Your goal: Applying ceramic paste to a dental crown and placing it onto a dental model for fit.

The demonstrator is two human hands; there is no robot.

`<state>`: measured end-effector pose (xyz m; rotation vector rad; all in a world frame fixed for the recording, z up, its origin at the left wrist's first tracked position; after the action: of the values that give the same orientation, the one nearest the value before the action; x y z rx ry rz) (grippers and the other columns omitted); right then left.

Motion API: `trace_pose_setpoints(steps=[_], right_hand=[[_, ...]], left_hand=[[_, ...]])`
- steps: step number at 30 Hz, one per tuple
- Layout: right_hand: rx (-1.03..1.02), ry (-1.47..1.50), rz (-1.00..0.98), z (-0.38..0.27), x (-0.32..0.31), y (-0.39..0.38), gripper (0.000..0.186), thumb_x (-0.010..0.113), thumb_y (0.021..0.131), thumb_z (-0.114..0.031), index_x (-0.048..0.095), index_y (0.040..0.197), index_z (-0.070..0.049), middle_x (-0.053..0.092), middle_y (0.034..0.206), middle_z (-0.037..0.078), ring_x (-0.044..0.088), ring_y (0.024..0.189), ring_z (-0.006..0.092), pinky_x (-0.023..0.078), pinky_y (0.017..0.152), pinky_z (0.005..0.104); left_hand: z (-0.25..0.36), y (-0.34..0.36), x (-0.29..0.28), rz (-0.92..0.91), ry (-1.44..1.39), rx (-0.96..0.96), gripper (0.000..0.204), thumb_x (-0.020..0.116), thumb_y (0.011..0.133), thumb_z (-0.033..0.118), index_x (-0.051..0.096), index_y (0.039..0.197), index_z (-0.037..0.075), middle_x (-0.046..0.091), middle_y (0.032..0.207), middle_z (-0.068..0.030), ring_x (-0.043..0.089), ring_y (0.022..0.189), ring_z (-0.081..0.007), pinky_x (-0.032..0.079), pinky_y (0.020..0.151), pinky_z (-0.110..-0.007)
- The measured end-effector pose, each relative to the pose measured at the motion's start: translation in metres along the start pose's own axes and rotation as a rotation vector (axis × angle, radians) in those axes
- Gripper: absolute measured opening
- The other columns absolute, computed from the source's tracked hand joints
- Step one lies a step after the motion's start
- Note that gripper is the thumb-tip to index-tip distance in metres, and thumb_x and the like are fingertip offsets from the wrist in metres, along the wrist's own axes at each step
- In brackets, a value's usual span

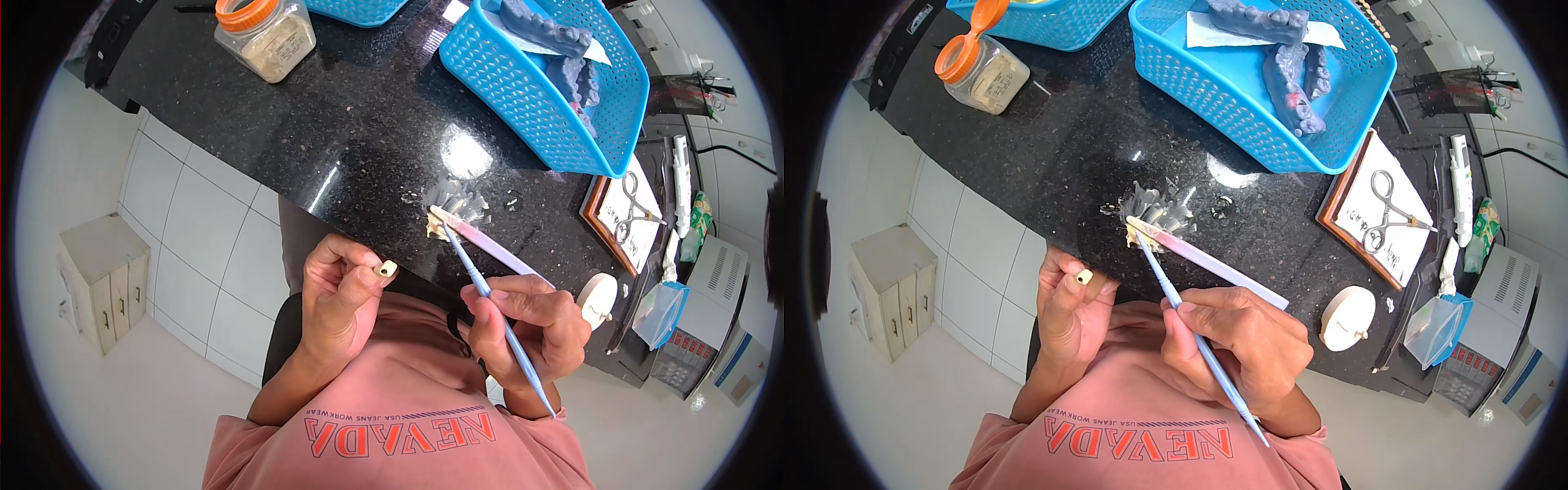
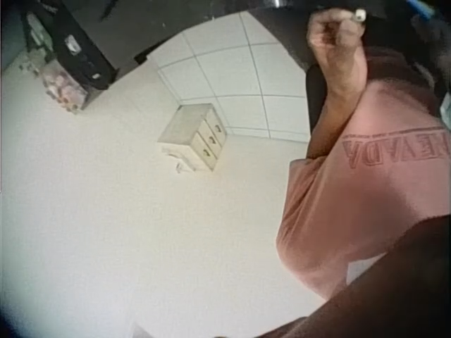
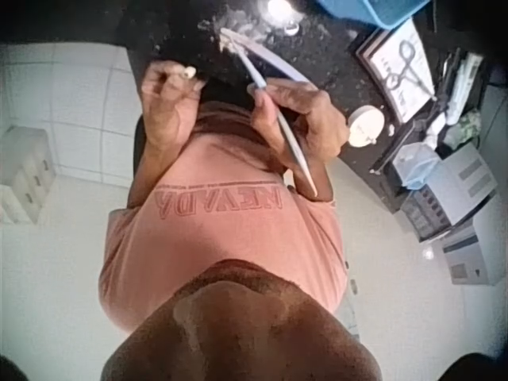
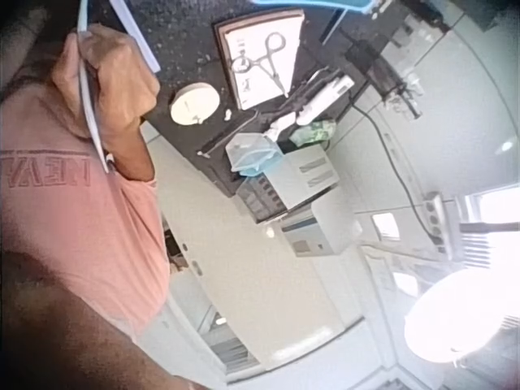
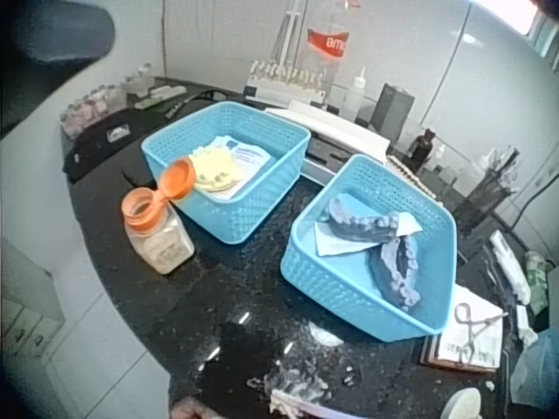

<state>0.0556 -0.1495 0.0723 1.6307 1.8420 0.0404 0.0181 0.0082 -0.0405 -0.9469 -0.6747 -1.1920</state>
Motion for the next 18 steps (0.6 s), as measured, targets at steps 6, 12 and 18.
trace_pose_setpoints(steps=[6, 12, 18], right_hand=[[0.003, 0.002, 0.002, -0.0022, -0.0016, -0.0004, 0.020, 0.076, 0.071, 0.008, 0.059, 0.080, 0.003, 0.068, 0.069, 0.018, 0.069, 0.058, 0.0212, 0.053, 0.048, 0.0257], [0.047, 0.236, 0.010, 0.0005, -0.0079, 0.0015, 0.022, 0.076, 0.070, 0.007, 0.060, 0.084, 0.004, 0.066, 0.069, 0.018, 0.068, 0.058, 0.0198, 0.053, 0.048, 0.0264], [0.073, 0.337, -0.061, 0.0007, -0.0023, -0.0009, 0.021, 0.078, 0.069, 0.005, 0.061, 0.082, 0.002, 0.067, 0.070, 0.018, 0.067, 0.056, 0.0186, 0.054, 0.048, 0.0259]], left_hand=[[0.0001, -0.0005, 0.0024, 0.011, -0.002, -0.006, 0.014, 0.070, 0.088, 0.007, 0.060, 0.098, 0.004, 0.065, 0.087, -0.0049, 0.060, 0.077, -0.0078, 0.049, 0.076, -0.026], [-0.0007, 0.0009, 0.0004, 0.007, 0.010, -0.003, 0.013, 0.070, 0.088, 0.005, 0.060, 0.096, 0.003, 0.061, 0.079, -0.0012, 0.056, 0.072, -0.0052, 0.049, 0.076, -0.025], [-0.0003, 0.0015, 0.0052, 0.053, 0.061, -0.007, 0.011, 0.069, 0.089, 0.004, 0.061, 0.096, 0.003, 0.054, 0.072, 0.0030, 0.050, 0.068, -0.0029, 0.048, 0.076, -0.024]])
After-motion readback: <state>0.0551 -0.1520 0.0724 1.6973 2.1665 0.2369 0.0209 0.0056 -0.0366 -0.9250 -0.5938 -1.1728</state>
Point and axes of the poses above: each hand's wrist, its own y-axis towards the middle knuckle, its own x-axis out of the palm, z = x × y, the point moved 6 cm from there along y, towards the middle knuckle
